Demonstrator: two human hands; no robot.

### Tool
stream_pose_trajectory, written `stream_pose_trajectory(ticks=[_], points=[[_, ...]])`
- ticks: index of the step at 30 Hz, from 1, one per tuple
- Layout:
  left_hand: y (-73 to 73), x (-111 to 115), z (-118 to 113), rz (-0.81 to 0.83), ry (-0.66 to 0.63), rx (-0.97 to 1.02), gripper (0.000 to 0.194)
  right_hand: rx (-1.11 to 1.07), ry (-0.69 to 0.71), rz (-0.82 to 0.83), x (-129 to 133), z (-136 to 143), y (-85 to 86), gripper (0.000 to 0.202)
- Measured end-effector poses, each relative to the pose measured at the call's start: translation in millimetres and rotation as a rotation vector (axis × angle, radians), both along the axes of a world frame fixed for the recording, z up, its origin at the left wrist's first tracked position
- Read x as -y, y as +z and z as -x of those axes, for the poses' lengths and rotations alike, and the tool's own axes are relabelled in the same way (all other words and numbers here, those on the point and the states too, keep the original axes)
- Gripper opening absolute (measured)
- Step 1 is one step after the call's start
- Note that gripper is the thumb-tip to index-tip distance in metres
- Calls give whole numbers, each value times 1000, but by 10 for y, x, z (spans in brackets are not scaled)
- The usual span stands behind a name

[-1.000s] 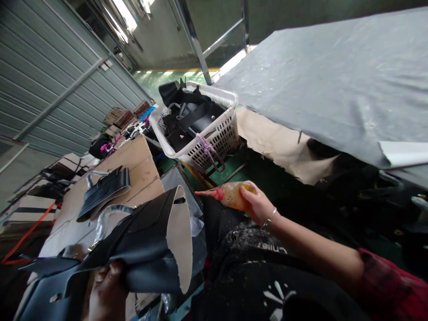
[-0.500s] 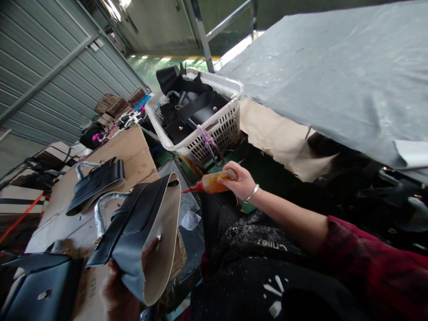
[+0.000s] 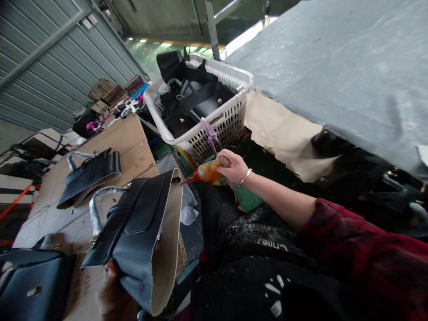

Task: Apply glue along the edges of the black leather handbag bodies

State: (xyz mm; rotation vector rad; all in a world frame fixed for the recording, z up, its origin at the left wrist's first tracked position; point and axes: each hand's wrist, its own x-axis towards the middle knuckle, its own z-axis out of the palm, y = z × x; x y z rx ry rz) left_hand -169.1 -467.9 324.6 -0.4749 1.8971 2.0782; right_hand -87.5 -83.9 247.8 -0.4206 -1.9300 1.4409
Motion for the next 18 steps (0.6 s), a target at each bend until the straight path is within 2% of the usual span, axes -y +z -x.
stream_pose_trajectory(ticks=[4, 9, 11, 15, 18], points=[[5, 2, 8, 14, 24, 60, 61, 34, 31, 93, 5, -41, -44, 20], [-61, 107, 7, -24, -1, 52, 48, 78, 125, 235, 18, -108, -43, 27], [-70, 130, 2, -7, 12, 33, 45, 80, 149, 234, 7, -120, -35, 29], [-80, 142, 1, 23, 45, 34, 46, 58, 40, 169, -31, -97, -32, 26], [-82, 137, 1, 52, 24, 43, 47, 48, -15, 228, -36, -48, -43, 26]])
